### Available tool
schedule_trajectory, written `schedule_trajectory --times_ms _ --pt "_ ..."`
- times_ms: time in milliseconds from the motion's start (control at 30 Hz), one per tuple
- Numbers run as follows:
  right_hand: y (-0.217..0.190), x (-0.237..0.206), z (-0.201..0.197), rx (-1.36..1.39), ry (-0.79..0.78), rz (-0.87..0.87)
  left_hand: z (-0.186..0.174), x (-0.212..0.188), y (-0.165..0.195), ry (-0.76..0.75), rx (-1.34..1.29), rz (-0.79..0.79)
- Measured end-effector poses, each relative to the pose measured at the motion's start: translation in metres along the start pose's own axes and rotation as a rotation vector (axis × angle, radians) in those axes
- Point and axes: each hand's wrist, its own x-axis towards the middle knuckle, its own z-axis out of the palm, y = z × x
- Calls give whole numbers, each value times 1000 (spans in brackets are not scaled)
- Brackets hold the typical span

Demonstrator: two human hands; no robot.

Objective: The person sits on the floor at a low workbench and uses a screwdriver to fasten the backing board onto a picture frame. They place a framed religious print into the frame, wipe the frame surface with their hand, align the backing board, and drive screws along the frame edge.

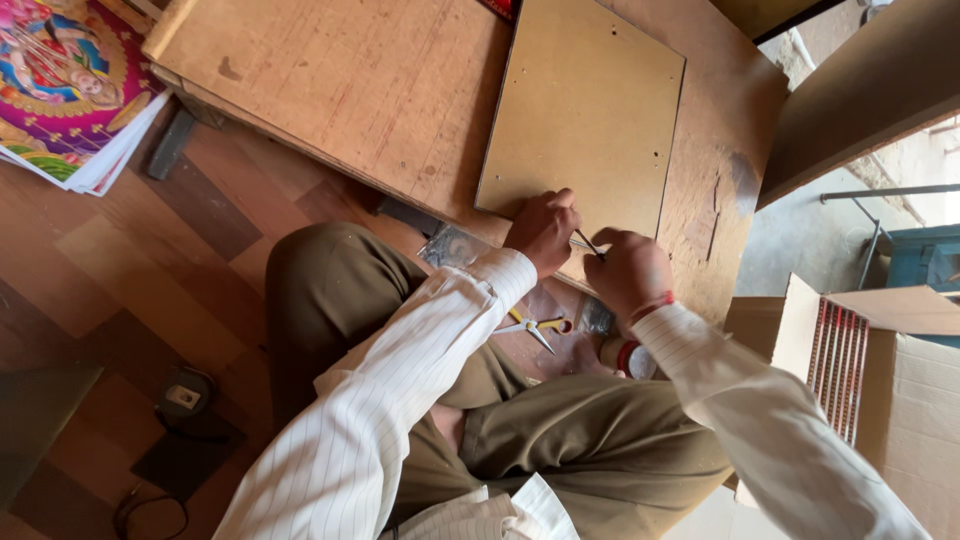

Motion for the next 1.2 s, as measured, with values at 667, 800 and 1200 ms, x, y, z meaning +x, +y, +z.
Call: schedule_trajectory --times_ms 667,800,1200 --pt "28 -7 9 641 -92 503 26 -46 13 161 311 130" --pt "19 -26 14 76 242 -13 31 -49 12 111 477 154" --pt "64 -91 10 352 163 102 75 -54 23 -57 42 267"
